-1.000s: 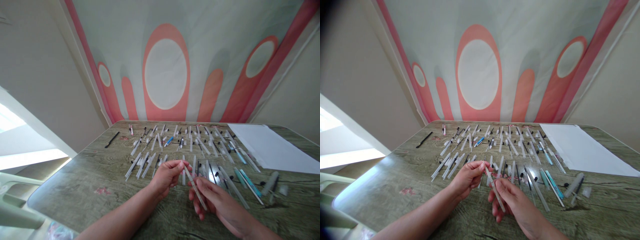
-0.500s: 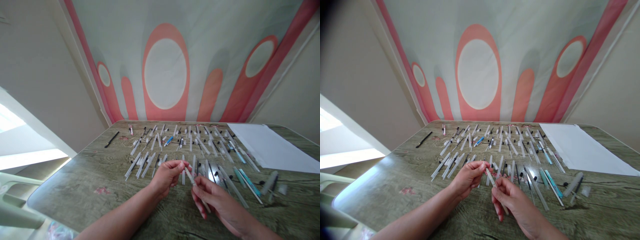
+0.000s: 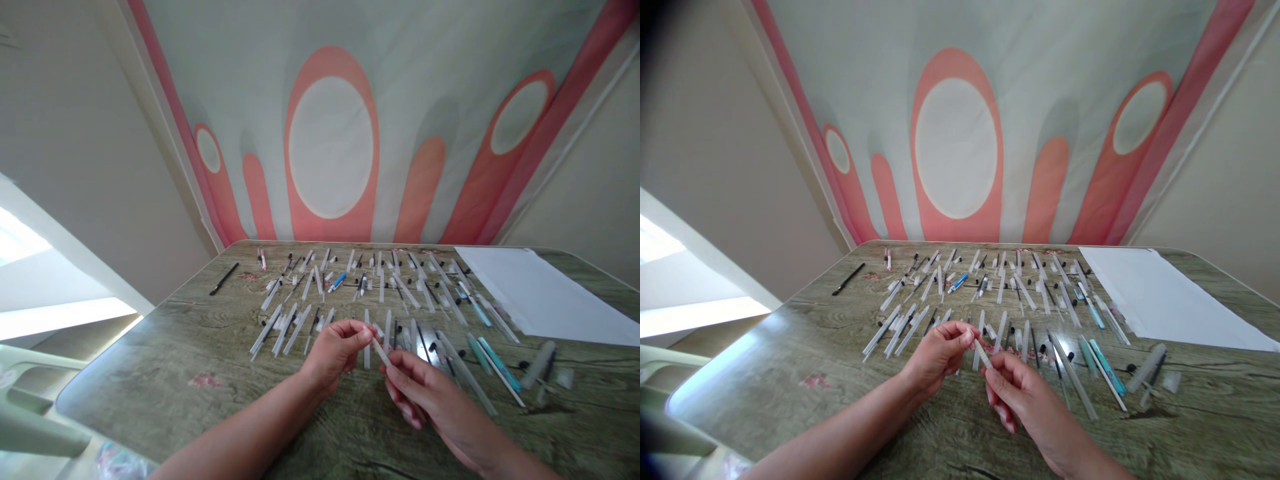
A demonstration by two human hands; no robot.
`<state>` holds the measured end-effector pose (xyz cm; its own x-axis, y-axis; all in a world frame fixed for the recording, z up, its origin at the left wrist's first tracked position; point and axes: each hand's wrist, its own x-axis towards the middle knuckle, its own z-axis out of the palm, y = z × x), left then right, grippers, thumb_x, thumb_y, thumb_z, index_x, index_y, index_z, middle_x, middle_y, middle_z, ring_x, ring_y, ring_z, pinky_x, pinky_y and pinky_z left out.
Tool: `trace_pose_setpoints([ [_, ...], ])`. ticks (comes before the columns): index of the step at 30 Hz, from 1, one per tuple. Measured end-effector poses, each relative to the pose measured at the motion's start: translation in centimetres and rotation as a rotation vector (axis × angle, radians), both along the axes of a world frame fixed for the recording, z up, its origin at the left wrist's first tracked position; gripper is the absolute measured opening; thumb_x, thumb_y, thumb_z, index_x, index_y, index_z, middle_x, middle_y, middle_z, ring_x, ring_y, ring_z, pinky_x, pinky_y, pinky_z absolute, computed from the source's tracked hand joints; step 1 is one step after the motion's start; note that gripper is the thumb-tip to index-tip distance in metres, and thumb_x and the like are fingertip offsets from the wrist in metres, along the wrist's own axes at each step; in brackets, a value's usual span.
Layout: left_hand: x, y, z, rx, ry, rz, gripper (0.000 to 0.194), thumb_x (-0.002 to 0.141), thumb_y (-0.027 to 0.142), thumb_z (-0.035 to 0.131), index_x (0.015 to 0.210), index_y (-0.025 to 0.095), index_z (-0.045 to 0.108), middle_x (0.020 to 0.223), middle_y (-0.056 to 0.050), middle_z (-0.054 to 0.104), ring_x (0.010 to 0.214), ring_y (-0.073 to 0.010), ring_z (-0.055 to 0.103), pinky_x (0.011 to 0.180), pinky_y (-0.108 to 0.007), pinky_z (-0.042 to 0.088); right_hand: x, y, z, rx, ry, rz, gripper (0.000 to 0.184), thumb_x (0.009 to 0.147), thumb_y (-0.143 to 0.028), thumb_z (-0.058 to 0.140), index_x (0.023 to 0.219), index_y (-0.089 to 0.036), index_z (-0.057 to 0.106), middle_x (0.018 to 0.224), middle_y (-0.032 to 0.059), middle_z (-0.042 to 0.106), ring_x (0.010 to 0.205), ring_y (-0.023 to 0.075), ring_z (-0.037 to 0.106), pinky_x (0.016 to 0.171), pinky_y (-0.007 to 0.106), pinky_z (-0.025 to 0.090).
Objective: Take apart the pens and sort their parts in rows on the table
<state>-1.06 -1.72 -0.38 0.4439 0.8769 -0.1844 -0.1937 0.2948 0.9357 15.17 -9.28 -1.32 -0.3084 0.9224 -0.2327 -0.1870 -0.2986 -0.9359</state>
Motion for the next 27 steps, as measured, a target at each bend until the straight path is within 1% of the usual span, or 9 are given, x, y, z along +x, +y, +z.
trace_pose_setpoints([
  [4,0.03,0.02,-0.01,0.007,-0.011,0.011,0.029,0.071,0.037,0.068,0.084,0.012,0.062,0.071,0.000,0.062,0.033,0.0015,0.025,0.033,-0.018,0.013,-0.07,-0.09,0.24,0.009,-0.039,0.001,0.027,0.086,-0.045,0.051,0.085,-0.018,0.049,0.065,-0.0052,0.047,0.048,0.0050,0.037,0.042,0.017,0.030],
  [8,-0.07,0.06,0.34,0.025,-0.015,0.013,0.031,0.075,0.040,0.064,0.089,0.012,0.063,0.077,-0.002,0.062,0.034,0.0018,0.024,0.034,-0.018,0.013,-0.12,-0.08,0.29,0.019,-0.045,0.002,0.028,0.086,-0.046,0.050,0.084,-0.018,0.048,0.065,-0.0050,0.047,0.048,0.0051,0.038,0.042,0.017,0.030],
  [13,-0.17,0.05,0.88,0.020,-0.018,0.026,0.033,0.074,0.039,0.066,0.090,0.012,0.064,0.081,-0.003,0.062,0.037,0.0022,0.026,0.036,-0.018,0.015,-0.13,-0.06,-0.01,0.037,-0.056,0.013,0.028,0.087,-0.046,0.050,0.083,-0.018,0.048,0.066,-0.0045,0.048,0.048,0.0055,0.039,0.041,0.018,0.031],
  [18,-0.49,0.38,0.85,0.038,-0.058,0.053,0.033,0.075,0.038,0.065,0.095,0.012,0.064,0.083,-0.003,0.061,0.038,0.0026,0.023,0.036,-0.017,0.016,-0.08,-0.06,0.02,0.047,-0.069,0.006,0.027,0.088,-0.045,0.049,0.082,-0.018,0.048,0.066,-0.0049,0.047,0.048,0.0051,0.038,0.041,0.017,0.031],
  [23,-0.56,0.59,0.77,0.084,-0.028,0.052,0.034,0.077,0.038,0.062,0.100,0.013,0.062,0.084,-0.003,0.061,0.038,0.0025,0.026,0.037,-0.017,0.018,-0.07,0.03,0.02,0.049,-0.071,0.007,0.028,0.087,-0.045,0.050,0.082,-0.018,0.048,0.065,-0.0048,0.048,0.048,0.0052,0.039,0.041,0.018,0.032],
  [27,-0.41,0.60,0.72,0.121,0.038,0.044,0.036,0.075,0.041,0.064,0.097,0.013,0.059,0.083,-0.003,0.064,0.037,0.0016,0.029,0.037,-0.017,0.018,-0.10,0.00,-0.01,0.043,-0.064,0.001,0.030,0.085,-0.048,0.051,0.082,-0.018,0.049,0.065,-0.0045,0.048,0.047,0.0055,0.039,0.041,0.017,0.031],
])
